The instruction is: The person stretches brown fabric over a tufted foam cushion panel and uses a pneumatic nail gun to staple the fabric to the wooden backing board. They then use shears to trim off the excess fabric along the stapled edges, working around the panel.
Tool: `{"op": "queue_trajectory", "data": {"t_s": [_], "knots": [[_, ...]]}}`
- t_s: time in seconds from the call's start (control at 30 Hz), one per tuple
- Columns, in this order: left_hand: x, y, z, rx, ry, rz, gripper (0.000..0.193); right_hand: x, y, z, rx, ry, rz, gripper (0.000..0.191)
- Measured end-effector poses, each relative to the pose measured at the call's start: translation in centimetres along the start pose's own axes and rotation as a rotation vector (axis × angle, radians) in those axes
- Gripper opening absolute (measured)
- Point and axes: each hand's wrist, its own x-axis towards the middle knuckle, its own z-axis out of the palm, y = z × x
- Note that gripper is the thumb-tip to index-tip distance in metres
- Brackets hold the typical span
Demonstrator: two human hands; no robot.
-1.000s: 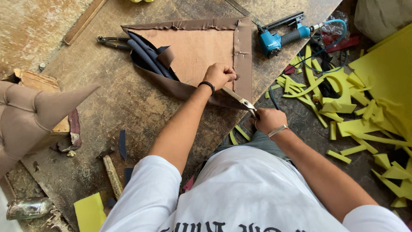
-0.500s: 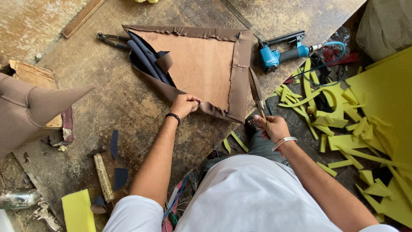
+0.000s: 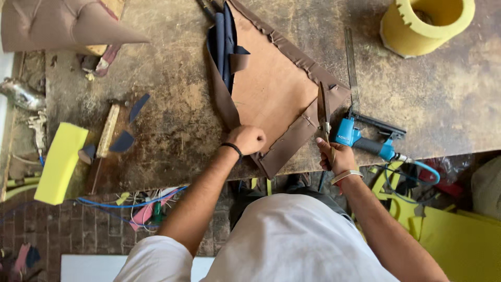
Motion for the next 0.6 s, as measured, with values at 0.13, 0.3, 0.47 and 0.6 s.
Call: {"op": "queue_trajectory", "data": {"t_s": [0.13, 0.3, 0.47, 0.6], "knots": [[2.6, 5.7, 3.1, -0.021, 0.152, 0.135, 0.026, 2.1, -2.6, -1.5, -0.020, -0.078, -0.014, 0.039], [6.5, 11.5, 6.0, 0.196, 0.088, 0.199, 0.062, 2.2, -4.8, -3.5, -0.017, -0.116, -0.035, 0.037], [11.0, 12.9, 7.7, 0.442, -0.140, 0.205, 0.079, 1.5, -5.6, -4.7, -0.075, -0.066, -0.015, 0.041], [12.0, 12.5, 8.9, 0.569, 0.024, 0.252, 0.079, 1.1, -5.5, -5.3, -0.057, -0.058, 0.007, 0.039]]}}
